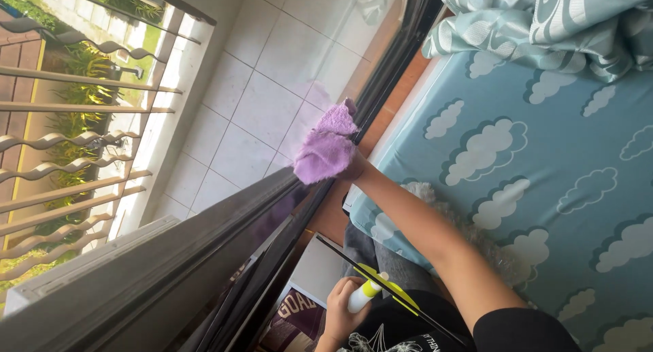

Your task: Clean a sliding glass door and its frame using a squeegee, cloth, and duster.

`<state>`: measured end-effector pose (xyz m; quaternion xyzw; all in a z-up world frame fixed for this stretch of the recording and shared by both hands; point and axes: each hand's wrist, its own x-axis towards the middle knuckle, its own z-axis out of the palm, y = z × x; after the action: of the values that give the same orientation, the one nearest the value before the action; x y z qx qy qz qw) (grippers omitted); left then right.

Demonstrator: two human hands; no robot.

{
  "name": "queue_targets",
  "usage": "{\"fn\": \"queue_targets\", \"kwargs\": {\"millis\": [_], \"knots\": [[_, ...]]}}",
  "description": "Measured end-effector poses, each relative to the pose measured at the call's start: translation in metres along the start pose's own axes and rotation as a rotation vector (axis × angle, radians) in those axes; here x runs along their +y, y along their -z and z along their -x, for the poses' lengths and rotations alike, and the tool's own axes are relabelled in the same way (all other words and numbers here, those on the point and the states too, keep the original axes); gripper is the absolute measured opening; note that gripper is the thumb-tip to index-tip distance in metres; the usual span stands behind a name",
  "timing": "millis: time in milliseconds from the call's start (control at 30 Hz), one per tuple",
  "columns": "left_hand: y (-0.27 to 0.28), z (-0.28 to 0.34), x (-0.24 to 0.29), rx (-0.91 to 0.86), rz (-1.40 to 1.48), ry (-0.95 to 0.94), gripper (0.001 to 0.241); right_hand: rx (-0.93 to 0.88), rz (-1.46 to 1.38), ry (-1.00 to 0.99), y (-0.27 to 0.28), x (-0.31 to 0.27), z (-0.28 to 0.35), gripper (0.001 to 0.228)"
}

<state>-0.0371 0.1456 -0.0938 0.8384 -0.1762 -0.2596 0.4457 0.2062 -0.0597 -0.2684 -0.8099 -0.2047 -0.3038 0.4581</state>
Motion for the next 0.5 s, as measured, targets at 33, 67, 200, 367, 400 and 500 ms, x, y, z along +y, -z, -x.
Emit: {"fn": "queue_targets", "kwargs": {"millis": [33, 67, 200, 367, 400, 500], "knots": [[0.002, -0.006, -0.001, 0.001, 0.003, 0.019, 0.031, -0.041, -0.07, -0.156, -0.004, 0.004, 0.008, 0.041], [0.001, -0.009, -0.002, -0.008, -0.001, 0.018, 0.031, -0.034, -0.066, -0.162, -0.009, 0.011, 0.021, 0.041], [0.001, -0.008, -0.004, 0.02, 0.019, 0.073, 0.031, 0.068, 0.118, -0.511, -0.021, 0.003, 0.055, 0.031], [0.004, -0.006, -0.011, 0.0, 0.044, 0.12, 0.031, 0.307, -0.165, -0.823, -0.021, -0.017, 0.026, 0.024], [0.004, -0.004, -0.012, -0.018, 0.044, 0.132, 0.03, 0.383, -0.197, -0.817, -0.023, -0.02, 0.017, 0.019], [0.006, 0.0, -0.019, -0.047, 0.037, 0.126, 0.029, 0.53, -0.29, -0.786, -0.003, -0.048, -0.031, 0.015]]}}
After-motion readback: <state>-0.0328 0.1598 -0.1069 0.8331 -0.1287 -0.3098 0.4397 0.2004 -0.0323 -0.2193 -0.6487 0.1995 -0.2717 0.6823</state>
